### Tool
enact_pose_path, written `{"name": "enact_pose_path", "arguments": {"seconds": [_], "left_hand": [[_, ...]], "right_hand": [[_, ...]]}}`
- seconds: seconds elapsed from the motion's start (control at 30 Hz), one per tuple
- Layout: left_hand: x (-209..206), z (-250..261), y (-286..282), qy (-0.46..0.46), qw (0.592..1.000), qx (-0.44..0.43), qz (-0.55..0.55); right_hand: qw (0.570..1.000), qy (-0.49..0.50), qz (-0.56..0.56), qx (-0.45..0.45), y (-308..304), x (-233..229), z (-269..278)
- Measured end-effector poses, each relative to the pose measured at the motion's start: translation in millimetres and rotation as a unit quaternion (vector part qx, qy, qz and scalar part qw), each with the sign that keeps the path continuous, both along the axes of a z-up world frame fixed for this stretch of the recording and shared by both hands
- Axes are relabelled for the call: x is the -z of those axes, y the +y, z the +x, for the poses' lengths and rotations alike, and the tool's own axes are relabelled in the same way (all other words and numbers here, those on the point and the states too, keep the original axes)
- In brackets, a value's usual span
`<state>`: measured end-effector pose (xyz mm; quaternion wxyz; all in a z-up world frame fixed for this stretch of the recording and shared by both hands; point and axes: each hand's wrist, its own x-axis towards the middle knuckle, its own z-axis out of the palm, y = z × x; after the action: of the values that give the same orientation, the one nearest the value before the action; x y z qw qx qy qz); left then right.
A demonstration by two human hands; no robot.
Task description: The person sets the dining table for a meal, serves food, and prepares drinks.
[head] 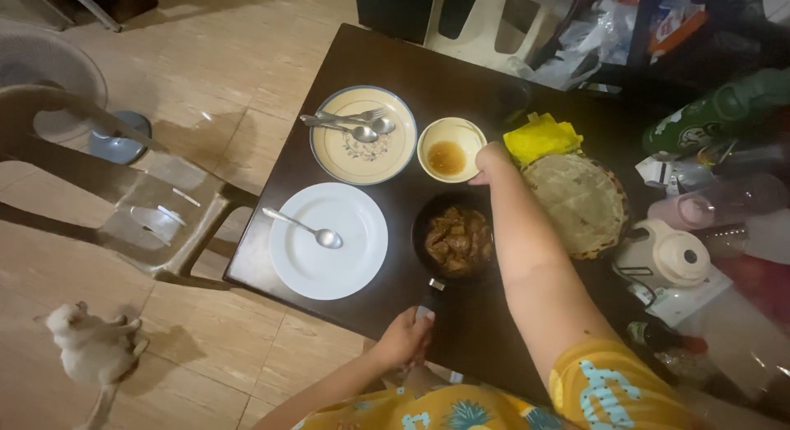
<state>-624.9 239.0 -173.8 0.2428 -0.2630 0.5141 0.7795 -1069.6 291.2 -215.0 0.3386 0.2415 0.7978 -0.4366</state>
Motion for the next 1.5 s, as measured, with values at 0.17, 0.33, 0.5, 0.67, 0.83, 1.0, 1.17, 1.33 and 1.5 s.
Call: {"name": "enact_pose_path", "arguments": {"seconds": [0.17,0.33,0.5,0.67,0.83,1.0,1.17,1.33,1.5], "left_hand": [[-26.6,-3.1,-7.7,-0.055,0.998,0.001,0.006],[-55.4,6.9,-20.0,-0.015,0.998,0.019,-0.051],[8.0,63.1,-50.1,0.04,0.988,0.017,-0.146],[-50.2,77.5,-86.8,-0.016,0.987,0.009,-0.157],[-116.5,72.9,-94.2,-0.076,0.988,-0.018,-0.129],[-121.7,69.2,-88.7,-0.055,0.989,-0.002,-0.134],[-110.1,69.6,-74.5,-0.042,0.989,0.006,-0.141],[-51.1,78.2,-63.3,0.037,0.979,0.067,-0.189],[-73.9,58.1,-36.7,0.025,0.973,0.08,-0.216]], "right_hand": [[0.994,0.083,0.038,-0.066,6.8,13.9,-6.8],[0.888,0.34,0.199,-0.236,19.6,7.8,-19.0],[0.907,0.375,-0.003,-0.192,57.7,-131.6,118.3],[0.884,0.363,-0.083,-0.283,90.3,-46.0,167.2],[0.74,0.5,0.041,-0.449,79.9,13.4,193.6],[0.79,0.454,0.076,-0.405,69.7,-1.1,221.3],[0.795,0.471,0.089,-0.373,83.6,-1.2,257.1],[0.867,0.411,0.074,-0.272,121.8,-4.3,281.6],[0.882,0.424,0.092,-0.183,169.9,5.7,311.0]]}}
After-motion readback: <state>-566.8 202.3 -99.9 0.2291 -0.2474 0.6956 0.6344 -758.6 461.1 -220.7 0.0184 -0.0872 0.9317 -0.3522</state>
